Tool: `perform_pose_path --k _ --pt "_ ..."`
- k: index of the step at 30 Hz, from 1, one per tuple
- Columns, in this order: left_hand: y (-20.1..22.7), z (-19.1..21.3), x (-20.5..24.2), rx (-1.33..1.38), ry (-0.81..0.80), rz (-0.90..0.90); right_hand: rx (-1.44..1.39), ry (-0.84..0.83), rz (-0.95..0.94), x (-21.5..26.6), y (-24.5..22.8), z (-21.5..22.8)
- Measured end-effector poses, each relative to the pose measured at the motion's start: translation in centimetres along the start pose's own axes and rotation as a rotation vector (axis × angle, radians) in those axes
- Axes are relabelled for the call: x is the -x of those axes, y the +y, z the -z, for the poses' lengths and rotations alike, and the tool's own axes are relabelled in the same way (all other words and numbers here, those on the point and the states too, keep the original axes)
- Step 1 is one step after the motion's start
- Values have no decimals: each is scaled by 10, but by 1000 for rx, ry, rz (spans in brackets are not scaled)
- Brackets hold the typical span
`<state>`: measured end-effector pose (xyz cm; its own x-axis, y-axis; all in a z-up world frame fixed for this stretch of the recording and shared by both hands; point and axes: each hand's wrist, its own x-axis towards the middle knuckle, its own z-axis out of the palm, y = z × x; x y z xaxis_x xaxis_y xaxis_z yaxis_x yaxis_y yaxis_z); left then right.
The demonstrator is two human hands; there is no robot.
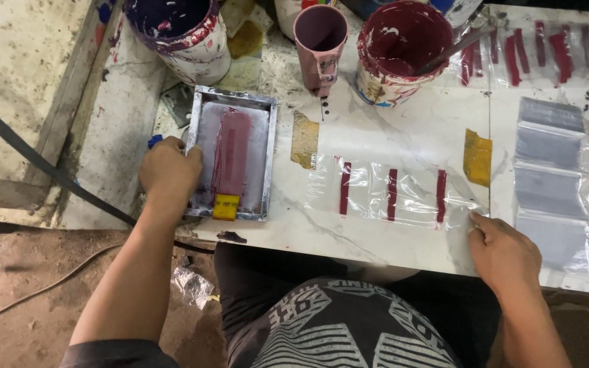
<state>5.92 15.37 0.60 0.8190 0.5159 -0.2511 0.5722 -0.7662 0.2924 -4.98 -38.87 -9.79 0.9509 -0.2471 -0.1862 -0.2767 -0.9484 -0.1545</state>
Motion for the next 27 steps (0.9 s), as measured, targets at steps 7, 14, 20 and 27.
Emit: perform_pose_path --k 7,14,20,27 --pt "2 -40 35 -72 552 -505 -9 -88 -78 0 -11 13" --pt "90 -96 120 -111 -97 -568 16 41 42 -3 0 1" --pt "99 -166 104 -292 308 -824 33 -33 -2 -5 -5 10" --pt "109 -142 102 -445 69 -764 8 -61 1 -3 -8 18"
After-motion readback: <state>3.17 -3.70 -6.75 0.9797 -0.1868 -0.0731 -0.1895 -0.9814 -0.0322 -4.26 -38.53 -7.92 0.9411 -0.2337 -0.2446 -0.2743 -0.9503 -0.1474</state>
